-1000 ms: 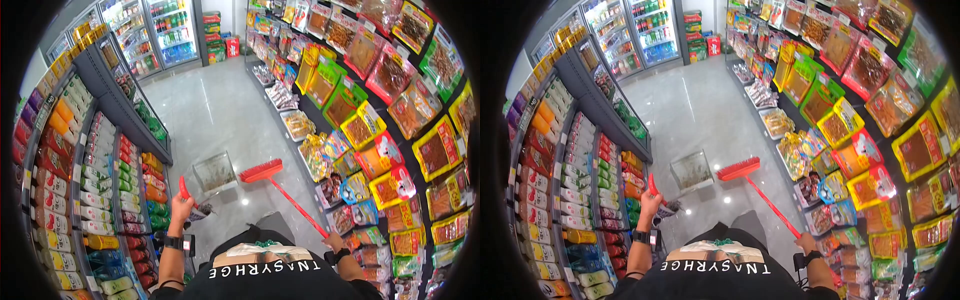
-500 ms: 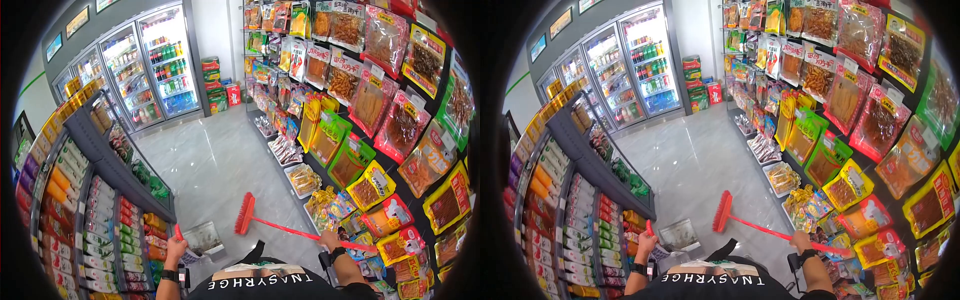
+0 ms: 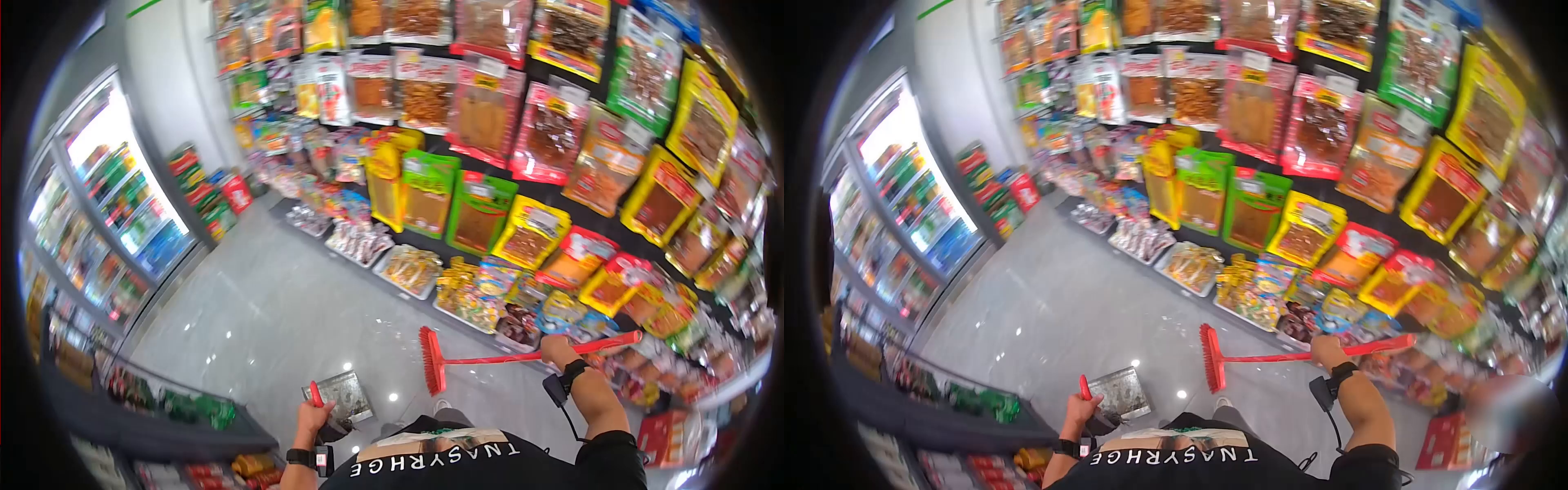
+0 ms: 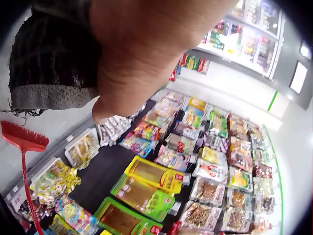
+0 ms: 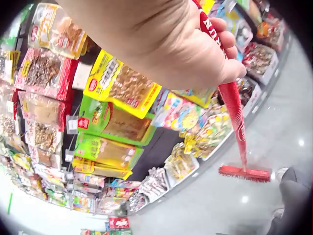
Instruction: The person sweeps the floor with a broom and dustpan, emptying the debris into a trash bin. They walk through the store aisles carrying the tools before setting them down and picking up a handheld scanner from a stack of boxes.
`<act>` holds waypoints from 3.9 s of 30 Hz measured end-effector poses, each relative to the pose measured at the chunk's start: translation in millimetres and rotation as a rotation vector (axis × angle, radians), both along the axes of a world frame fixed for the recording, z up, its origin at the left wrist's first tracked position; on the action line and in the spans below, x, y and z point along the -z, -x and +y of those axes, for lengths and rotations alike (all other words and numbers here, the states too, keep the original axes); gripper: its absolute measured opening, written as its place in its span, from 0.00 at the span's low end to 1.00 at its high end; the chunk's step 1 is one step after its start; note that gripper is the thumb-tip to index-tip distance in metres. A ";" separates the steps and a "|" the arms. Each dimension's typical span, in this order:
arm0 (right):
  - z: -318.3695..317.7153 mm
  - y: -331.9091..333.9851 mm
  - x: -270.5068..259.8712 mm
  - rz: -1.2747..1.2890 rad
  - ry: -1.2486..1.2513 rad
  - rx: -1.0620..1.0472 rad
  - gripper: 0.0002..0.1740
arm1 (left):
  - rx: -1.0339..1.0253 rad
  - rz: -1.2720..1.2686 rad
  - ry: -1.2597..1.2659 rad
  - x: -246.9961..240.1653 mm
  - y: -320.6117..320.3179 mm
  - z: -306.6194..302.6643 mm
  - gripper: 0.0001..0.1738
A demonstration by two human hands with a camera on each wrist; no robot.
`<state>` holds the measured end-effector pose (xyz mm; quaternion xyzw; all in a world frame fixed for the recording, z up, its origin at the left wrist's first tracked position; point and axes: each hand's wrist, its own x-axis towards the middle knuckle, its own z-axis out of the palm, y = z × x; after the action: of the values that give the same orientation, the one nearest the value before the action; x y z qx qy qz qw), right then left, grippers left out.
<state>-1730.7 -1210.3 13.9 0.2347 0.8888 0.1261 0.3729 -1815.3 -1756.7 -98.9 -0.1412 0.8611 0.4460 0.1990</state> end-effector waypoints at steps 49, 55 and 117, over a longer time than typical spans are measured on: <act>-0.9 -841.6 -89.6 -0.133 -0.131 1.933 0.15 | 2.610 -0.257 -0.758 -201.6 -634.3 852.3 0.05; 3.7 -899.6 -40.3 -0.079 -0.136 2.070 0.13 | 2.759 -0.233 -0.783 -195.1 -727.9 899.2 0.06; 751.3 -1939.3 -105.1 0.210 -0.241 1.913 0.17 | 2.579 -0.271 -0.797 -323.9 -1763.8 1552.3 0.02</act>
<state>208.6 -458.9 119.0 0.9052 0.3322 -0.1618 0.2100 -51.5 -204.5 225.0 0.7835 0.1669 0.1432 0.5812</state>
